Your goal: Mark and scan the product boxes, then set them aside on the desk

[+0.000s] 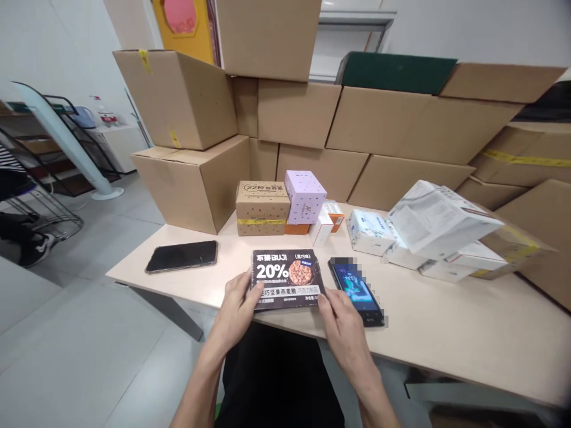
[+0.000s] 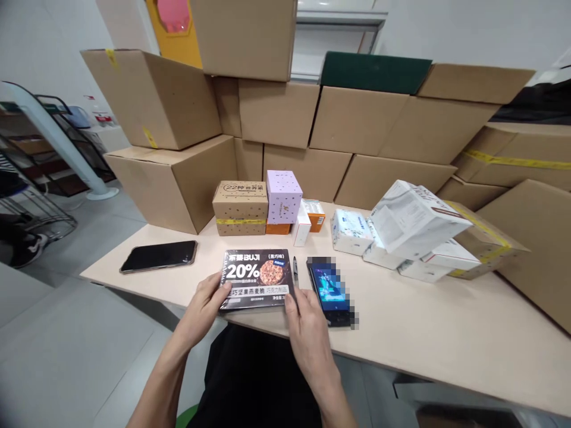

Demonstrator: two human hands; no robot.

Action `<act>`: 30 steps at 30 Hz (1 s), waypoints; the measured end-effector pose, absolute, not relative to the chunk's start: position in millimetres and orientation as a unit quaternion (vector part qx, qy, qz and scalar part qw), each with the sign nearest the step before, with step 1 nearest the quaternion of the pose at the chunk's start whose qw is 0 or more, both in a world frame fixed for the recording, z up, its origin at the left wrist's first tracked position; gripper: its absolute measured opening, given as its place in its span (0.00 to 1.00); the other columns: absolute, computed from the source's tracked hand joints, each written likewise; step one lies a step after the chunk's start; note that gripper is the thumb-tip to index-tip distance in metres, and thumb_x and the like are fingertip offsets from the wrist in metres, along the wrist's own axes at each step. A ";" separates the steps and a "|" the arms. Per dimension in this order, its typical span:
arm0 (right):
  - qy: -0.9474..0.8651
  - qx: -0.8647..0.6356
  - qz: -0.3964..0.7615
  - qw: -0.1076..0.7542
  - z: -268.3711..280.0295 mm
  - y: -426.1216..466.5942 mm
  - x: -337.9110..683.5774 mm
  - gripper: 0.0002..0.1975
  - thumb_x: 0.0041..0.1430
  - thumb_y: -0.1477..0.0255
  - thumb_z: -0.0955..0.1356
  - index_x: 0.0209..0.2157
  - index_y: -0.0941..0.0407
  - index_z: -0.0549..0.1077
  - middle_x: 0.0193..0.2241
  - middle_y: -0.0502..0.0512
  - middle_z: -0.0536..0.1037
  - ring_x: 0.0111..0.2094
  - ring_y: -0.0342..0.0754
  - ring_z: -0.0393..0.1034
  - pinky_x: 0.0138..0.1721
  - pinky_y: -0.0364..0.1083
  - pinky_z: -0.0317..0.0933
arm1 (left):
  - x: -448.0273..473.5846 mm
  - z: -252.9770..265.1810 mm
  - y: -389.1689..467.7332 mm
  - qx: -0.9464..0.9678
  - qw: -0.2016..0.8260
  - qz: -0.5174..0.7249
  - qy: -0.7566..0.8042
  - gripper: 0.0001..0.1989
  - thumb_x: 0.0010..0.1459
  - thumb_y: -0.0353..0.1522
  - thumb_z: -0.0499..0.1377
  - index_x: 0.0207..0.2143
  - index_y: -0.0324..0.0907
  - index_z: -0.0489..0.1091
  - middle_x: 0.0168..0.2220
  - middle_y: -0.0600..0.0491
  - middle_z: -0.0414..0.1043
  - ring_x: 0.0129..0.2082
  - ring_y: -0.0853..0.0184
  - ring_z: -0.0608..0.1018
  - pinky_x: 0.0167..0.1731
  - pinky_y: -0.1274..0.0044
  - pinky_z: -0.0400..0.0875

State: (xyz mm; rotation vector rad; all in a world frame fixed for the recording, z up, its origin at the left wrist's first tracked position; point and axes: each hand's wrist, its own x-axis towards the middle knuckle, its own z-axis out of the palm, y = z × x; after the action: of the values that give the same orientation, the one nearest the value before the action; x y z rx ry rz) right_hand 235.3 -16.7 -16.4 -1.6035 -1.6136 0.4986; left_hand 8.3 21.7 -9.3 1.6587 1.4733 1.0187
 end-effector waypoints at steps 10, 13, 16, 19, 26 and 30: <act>-0.507 -0.495 0.493 0.505 24.5 -23.3 275.8 0.38 0.49 0.60 0.76 0.61 0.52 0.63 0.52 0.62 0.75 0.44 0.52 0.75 0.42 0.51 0.72 | 8.5 -10.2 19.0 0.614 0.475 0.532 0.338 0.36 0.59 0.48 0.61 0.66 0.45 0.59 0.61 0.44 0.68 0.59 0.51 0.73 0.55 0.65 0.74; -0.500 -0.508 0.499 0.493 32.0 -29.4 301.2 0.37 0.47 0.61 0.76 0.58 0.53 0.67 0.47 0.62 0.77 0.34 0.49 0.75 0.30 0.47 0.72 | 19.6 -15.1 21.4 0.662 0.487 0.483 0.302 0.37 0.61 0.48 0.60 0.68 0.46 0.55 0.64 0.42 0.64 0.61 0.52 0.72 0.58 0.63 0.71; -0.458 -0.580 0.387 0.551 40.3 -27.1 322.8 0.36 0.44 0.61 0.77 0.56 0.54 0.68 0.43 0.60 0.78 0.20 0.41 0.66 0.14 0.41 0.59 | 28.5 -21.9 26.4 0.693 0.446 0.465 0.324 0.36 0.63 0.44 0.58 0.70 0.49 0.49 0.68 0.43 0.56 0.63 0.55 0.69 0.62 0.62 0.66; -0.410 -0.620 0.185 0.643 54.9 -3.9 341.0 0.40 0.41 0.63 0.78 0.56 0.55 0.66 0.48 0.63 0.76 0.21 0.41 0.67 0.17 0.42 0.61 | 33.7 -31.2 33.9 0.693 0.389 0.472 0.381 0.29 0.66 0.40 0.55 0.67 0.49 0.54 0.65 0.43 0.60 0.59 0.59 0.72 0.60 0.63 0.68; -0.387 -0.754 -0.091 0.523 58.1 94.8 388.6 0.44 0.47 0.55 0.74 0.60 0.63 0.60 0.49 0.72 0.75 0.44 0.57 0.73 0.43 0.51 0.66 | 43.8 -50.1 42.5 0.741 0.223 0.441 0.455 0.18 0.64 0.35 0.56 0.55 0.41 0.69 0.51 0.44 0.74 0.53 0.59 0.76 0.55 0.62 0.72; -0.425 -0.769 -0.119 0.463 36.8 123.4 402.7 0.43 0.54 0.56 0.69 0.62 0.67 0.52 0.52 0.78 0.70 0.52 0.66 0.68 0.50 0.59 0.62 | 45.0 -51.3 41.2 0.762 0.176 0.422 0.458 0.17 0.64 0.33 0.56 0.54 0.41 0.70 0.49 0.45 0.76 0.51 0.59 0.77 0.52 0.63 0.74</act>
State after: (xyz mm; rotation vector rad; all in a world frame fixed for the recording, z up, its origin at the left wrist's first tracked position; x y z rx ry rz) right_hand 402.7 123.4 36.8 -1.8901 -1.0451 -0.2914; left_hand 45.0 41.2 -51.3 2.1578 1.2977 1.1963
